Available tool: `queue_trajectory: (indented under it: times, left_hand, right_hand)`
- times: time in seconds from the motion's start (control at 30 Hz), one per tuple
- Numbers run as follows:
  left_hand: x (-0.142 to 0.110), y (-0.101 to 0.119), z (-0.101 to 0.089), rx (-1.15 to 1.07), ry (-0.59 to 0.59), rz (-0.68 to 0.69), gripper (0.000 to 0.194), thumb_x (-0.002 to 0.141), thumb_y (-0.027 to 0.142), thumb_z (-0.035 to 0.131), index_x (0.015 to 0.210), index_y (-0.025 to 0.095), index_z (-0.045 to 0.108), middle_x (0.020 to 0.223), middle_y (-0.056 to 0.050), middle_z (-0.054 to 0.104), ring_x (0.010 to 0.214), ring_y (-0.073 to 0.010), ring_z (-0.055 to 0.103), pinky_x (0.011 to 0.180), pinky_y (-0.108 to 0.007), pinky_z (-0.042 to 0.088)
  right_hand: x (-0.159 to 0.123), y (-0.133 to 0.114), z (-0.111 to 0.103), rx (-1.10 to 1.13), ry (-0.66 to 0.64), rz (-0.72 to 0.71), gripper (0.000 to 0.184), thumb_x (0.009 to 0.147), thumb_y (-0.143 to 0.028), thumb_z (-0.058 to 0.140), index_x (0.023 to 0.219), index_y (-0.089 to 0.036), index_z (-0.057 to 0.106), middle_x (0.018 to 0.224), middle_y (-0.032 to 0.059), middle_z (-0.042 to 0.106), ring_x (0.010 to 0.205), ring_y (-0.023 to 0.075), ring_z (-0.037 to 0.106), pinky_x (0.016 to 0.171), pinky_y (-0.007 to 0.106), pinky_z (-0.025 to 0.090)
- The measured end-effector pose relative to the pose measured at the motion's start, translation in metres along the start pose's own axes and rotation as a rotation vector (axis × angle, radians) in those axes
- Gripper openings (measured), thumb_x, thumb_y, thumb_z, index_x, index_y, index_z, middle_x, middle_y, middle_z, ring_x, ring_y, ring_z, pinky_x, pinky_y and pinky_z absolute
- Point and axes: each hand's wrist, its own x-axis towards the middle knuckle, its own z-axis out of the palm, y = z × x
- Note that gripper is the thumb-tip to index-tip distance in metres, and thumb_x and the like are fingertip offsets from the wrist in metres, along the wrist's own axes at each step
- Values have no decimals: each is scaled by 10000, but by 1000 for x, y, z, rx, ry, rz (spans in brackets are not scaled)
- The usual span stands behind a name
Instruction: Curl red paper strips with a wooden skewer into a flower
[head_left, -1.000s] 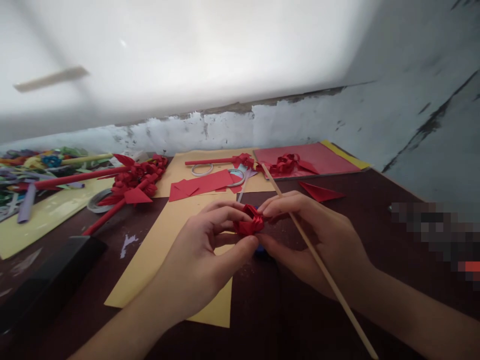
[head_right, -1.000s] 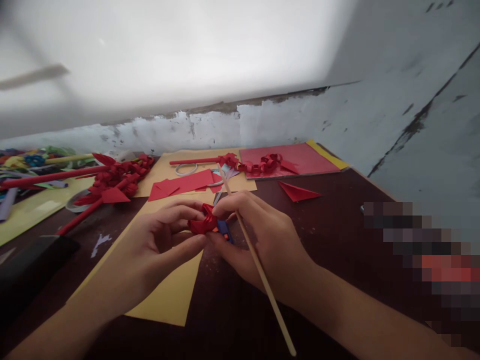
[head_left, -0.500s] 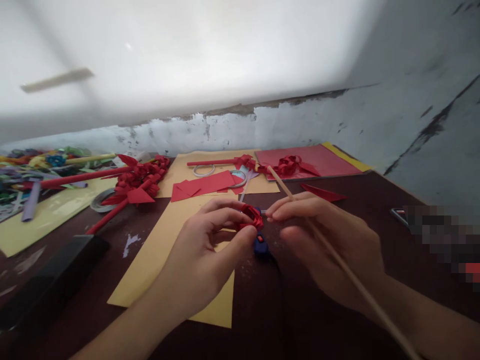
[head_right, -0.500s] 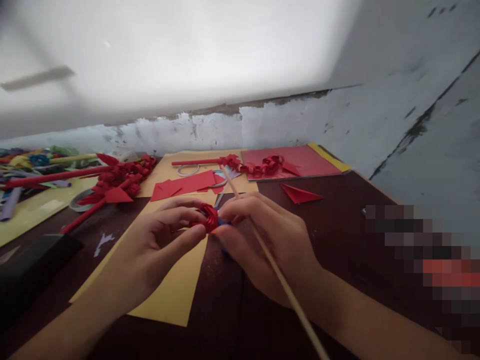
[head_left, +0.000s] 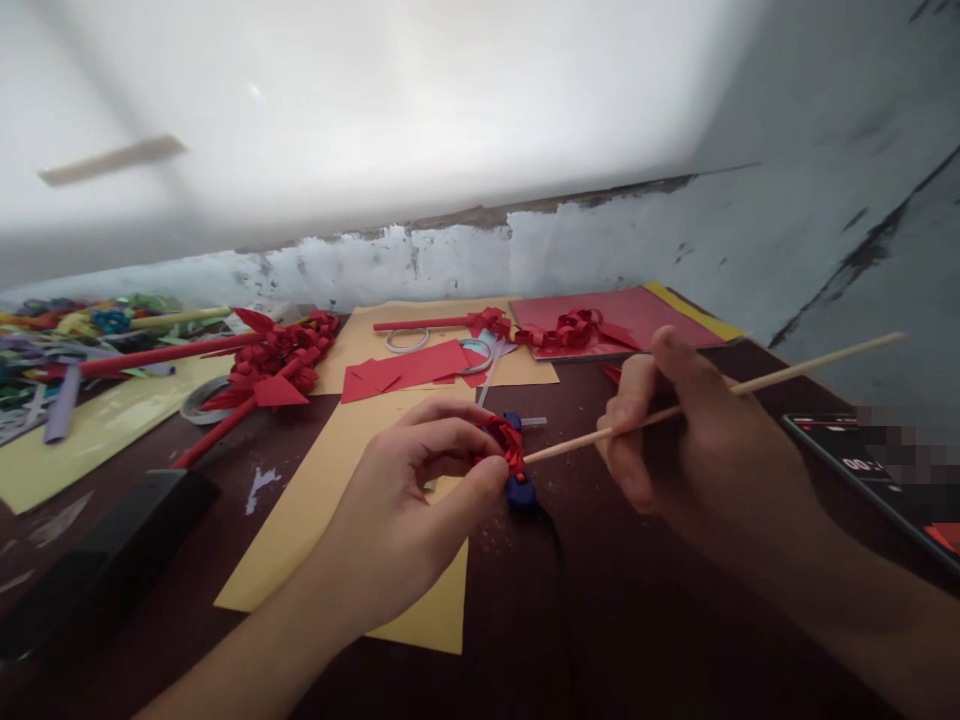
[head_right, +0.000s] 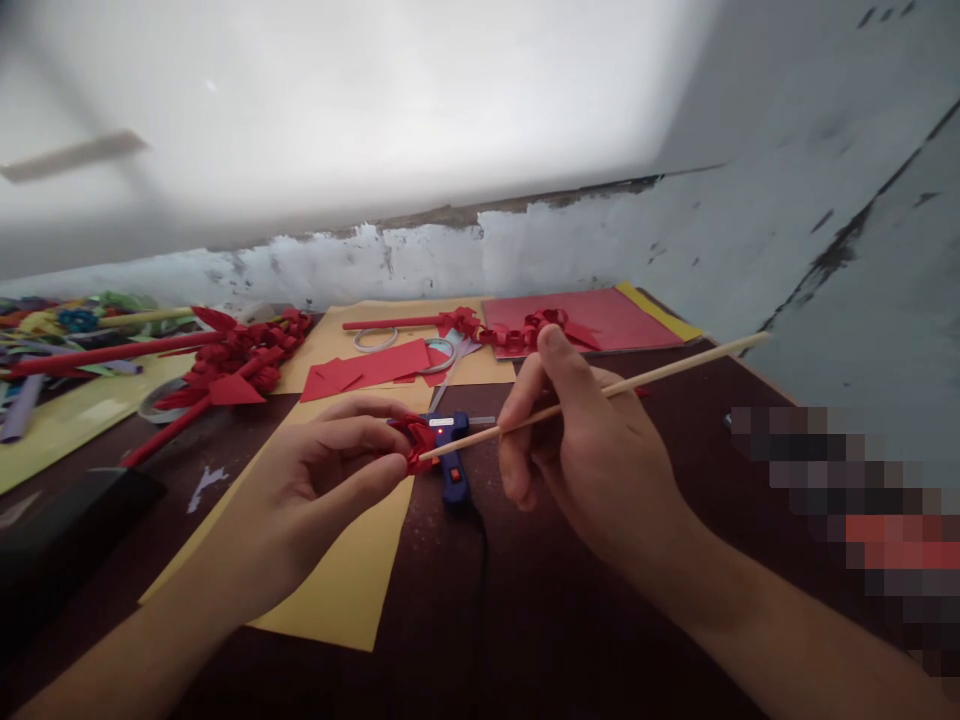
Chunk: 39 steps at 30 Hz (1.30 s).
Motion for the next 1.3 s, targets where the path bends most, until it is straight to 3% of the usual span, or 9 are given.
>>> queue_trajectory:
  times: [0.33,0.63,1.3]
  left_hand:
    - [-2,1,4,-7,-43,24,134,919,181,678,820,175,769,1139,-68,671,1033,-194,708,845,-235,613]
    - [-2,2,3,23,-51,18,133,907,191,683,799,170,756,1141,-60,670,1003,-174,711,821,-211,599]
    - [-1,2,4,114,-36,60,89,865,165,711,798,190,764,1129,-53,686,1002,-187,722,786,-239,598]
  right_hand:
    - [-3,-1,1,-36,-6,84,565,1052,-579,516,641,-223,670,381,4,574,321,110,482,356,221,302]
    - [0,1,-1,-94,5,71,592,1048,-582,483,603,-233,659,335,-1,532,286,117,439,332,205,317]
    - [-6,-2,-1,-91,-134,123,552,1093,-538,445,706,-197,642,410,-5,611,321,86,502,363,153,374]
